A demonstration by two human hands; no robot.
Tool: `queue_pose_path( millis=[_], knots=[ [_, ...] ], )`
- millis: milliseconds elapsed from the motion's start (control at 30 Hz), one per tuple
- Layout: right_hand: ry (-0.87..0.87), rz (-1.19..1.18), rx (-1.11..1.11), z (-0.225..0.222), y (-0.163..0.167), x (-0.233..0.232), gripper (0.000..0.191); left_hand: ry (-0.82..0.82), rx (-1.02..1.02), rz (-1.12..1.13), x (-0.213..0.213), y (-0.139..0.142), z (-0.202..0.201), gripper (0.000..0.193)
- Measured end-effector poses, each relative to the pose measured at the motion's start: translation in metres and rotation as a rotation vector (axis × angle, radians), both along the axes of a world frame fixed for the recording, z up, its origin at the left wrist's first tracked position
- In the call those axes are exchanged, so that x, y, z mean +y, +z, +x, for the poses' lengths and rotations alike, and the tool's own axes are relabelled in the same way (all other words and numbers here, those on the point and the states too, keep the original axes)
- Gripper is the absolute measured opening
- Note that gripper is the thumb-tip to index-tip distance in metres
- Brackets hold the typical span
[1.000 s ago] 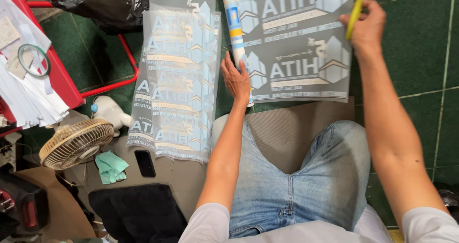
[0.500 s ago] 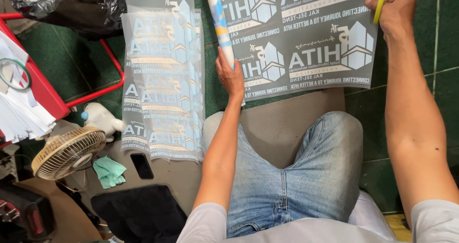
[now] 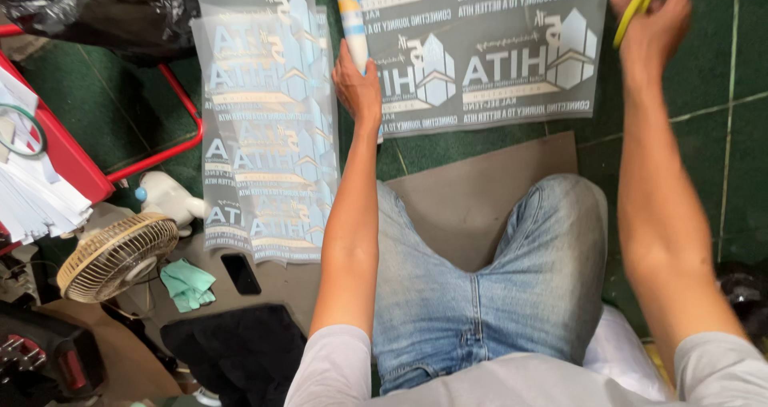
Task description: The person sits on the floor and cuts printed vinyl sticker sheets with scissors, trimming along the edges of the printed designs. They reposition and turn the sheets between cuts and set trimmed pieces aside on the floor.
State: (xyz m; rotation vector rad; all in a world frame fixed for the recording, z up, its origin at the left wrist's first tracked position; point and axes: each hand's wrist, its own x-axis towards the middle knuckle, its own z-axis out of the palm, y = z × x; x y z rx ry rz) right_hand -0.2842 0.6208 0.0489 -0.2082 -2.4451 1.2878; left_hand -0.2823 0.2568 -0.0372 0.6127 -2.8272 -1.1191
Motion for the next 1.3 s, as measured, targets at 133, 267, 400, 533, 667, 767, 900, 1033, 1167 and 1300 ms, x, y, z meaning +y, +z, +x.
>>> queue_pose_path(
  millis=[133,267,400,533,667,767,900,1033,1167,1300],
  knots=[
    [-0.118,-0.608,-0.393,0.083,-0.004,-0.030,0.015,0.048,0.199,0.003,0.007,-0.005,0.028,0.062],
    [0.122,-0.882,-0.562,0.182,-0.011,-0.085,0.040,0.203,0.265,0.192,0.041,-0.010,0.095,0.031],
    [0.056,-1.092,-0.937,0.253,-0.025,-0.139,0.039,0.367,-0.011,0.728,0.072,-0.023,0.160,0.029],
    [0.003,-1.100,-1.115,0.280,-0.037,-0.160,0.040,0.464,-0.409,1.128,0.077,-0.036,0.184,0.032],
    [-0.076,-1.111,-1.102,0.275,-0.039,-0.159,0.041,0.440,-0.440,1.293,0.071,-0.036,0.176,0.035],
    [-0.099,-1.126,-1.101,0.262,-0.038,-0.160,0.039,0.395,-0.481,1.326,0.068,-0.034,0.165,0.038],
    [-0.118,-1.114,-1.059,0.245,-0.037,-0.169,0.037,0.333,-0.602,1.316,0.070,-0.032,0.154,0.045],
    [-0.070,-1.034,-1.032,0.237,-0.037,-0.172,0.040,0.311,-0.700,1.283,0.078,-0.030,0.152,0.048],
    [-0.048,-0.924,-1.021,0.237,-0.037,-0.171,0.040,0.343,-0.631,1.427,0.087,-0.028,0.149,0.046],
    [-0.049,-0.845,-1.047,0.238,-0.037,-0.172,0.039,0.435,-0.545,1.511,0.097,-0.030,0.142,0.037]
  ],
)
